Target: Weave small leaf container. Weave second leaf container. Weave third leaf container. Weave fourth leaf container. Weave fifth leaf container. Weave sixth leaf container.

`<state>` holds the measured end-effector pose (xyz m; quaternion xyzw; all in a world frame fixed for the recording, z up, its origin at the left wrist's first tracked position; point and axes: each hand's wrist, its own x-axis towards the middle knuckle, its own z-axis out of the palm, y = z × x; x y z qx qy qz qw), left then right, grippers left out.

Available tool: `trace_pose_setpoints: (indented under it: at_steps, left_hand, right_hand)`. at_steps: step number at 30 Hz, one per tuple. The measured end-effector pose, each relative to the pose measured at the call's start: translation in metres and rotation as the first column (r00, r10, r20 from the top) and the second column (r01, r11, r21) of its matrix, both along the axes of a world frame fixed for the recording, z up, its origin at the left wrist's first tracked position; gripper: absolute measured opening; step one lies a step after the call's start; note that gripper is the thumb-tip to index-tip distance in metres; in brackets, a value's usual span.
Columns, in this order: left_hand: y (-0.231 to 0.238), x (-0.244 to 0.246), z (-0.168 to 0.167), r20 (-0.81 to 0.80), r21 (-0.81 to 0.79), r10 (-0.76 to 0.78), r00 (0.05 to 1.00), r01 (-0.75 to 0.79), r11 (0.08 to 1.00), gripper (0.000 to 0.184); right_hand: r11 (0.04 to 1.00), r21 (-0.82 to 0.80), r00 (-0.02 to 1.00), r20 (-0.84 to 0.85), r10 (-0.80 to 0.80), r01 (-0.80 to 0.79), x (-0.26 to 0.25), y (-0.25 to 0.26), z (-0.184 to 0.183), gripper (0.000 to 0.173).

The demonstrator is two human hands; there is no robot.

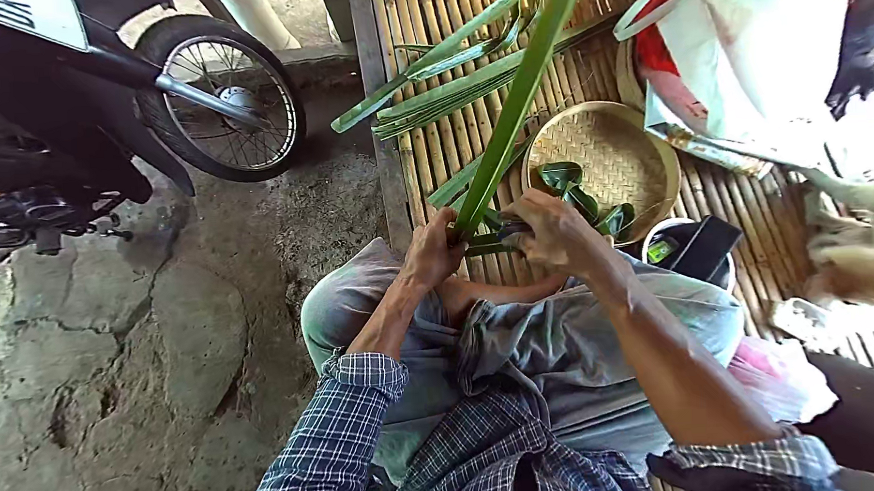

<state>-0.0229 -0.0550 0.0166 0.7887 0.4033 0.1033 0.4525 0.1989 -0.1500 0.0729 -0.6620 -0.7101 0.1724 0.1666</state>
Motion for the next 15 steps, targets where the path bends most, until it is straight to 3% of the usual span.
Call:
trace_pose_setpoints:
  at_steps: [4,8,15]
  left_hand:
    - [-0.006,-0.003,-0.002,-0.02,0.05,-0.057,0.998,0.058,0.997,0.038]
    - [-0.004,-0.007,0.006,0.015,0.103,-0.093,0.996,0.091,0.99,0.039]
    - [-0.004,-0.005,0.003,0.056,0.109,-0.144,0.988,0.138,0.984,0.043]
  right_hand:
    - [0.985,-0.125,0.985,0.106,0.133,-0.12,-0.018,0.017,-0.003,0.027]
    - [0.953,-0.281,0.993,0.0,0.118,-0.114,-0.024,0.027,-0.01,0.027]
    - [0.962,-0.218,0.978,-0.159,0.133,-0.166,-0.021,0.021,-0.013,0.023]
